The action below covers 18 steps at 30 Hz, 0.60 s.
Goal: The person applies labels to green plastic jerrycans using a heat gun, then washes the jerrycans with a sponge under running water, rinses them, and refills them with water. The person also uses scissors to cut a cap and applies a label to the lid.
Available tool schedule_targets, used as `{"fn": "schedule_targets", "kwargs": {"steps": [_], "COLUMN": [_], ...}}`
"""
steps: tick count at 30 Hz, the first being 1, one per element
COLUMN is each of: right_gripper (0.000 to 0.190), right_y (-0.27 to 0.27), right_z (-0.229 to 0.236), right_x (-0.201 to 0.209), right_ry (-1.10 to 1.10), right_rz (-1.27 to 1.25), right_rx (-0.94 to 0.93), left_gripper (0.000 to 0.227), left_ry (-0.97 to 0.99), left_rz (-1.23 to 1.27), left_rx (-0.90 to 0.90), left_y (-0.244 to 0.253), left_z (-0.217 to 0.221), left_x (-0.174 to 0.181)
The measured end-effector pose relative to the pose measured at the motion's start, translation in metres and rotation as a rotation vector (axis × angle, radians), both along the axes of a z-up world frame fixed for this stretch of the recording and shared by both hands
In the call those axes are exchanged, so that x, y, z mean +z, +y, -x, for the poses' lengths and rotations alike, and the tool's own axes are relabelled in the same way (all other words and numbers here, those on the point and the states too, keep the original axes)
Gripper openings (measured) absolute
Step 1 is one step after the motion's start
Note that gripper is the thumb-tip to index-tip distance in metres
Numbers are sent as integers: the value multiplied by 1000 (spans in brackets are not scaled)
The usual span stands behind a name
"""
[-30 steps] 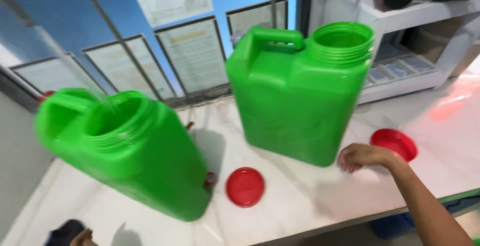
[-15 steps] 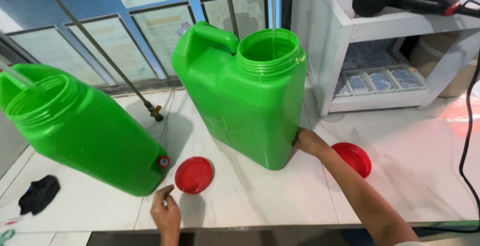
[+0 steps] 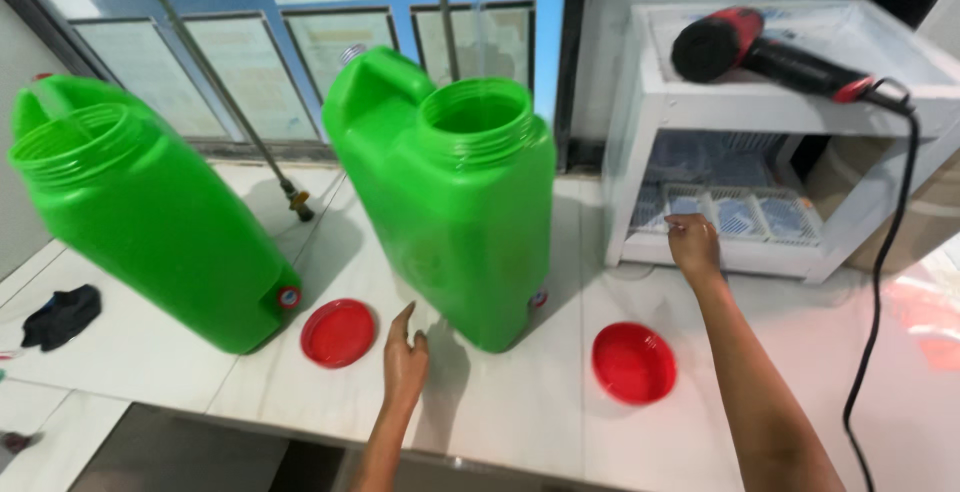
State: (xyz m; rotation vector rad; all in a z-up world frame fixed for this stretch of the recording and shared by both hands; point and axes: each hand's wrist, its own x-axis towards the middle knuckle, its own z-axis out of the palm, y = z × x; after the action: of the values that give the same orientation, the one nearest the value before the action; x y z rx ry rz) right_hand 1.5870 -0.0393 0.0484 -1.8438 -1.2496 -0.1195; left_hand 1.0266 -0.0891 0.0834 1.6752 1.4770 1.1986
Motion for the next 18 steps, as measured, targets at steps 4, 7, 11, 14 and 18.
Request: {"fn": "schedule_targets", "kwargs": {"steps": [4,7,11,14,18], "right_gripper": [32,37,47,41,25], "right_y": [24,43,68,78,61], "right_z": [-53,-70,-86,-87,-79], "right_x": [1,-3,4,-1,-4], "right_ry": [-183,-120,-126,-149,-198], "right_rz": [147,323,686,691,480], "right_rx": [43,10,12,-15,-50], "left_gripper": [51,39,24,24,25], "left_ry": [-179,-258,-230,-127,-12], "left_rz": [-19,-92,-44,-109,-195], "left_rx": [183,298,276,134,-69], "left_y": [6,-7,-49,-67,-81], "left_z": [-46,-76,-110,-137,-180], "left_x": [-13,-25,-24,-11,7]}}
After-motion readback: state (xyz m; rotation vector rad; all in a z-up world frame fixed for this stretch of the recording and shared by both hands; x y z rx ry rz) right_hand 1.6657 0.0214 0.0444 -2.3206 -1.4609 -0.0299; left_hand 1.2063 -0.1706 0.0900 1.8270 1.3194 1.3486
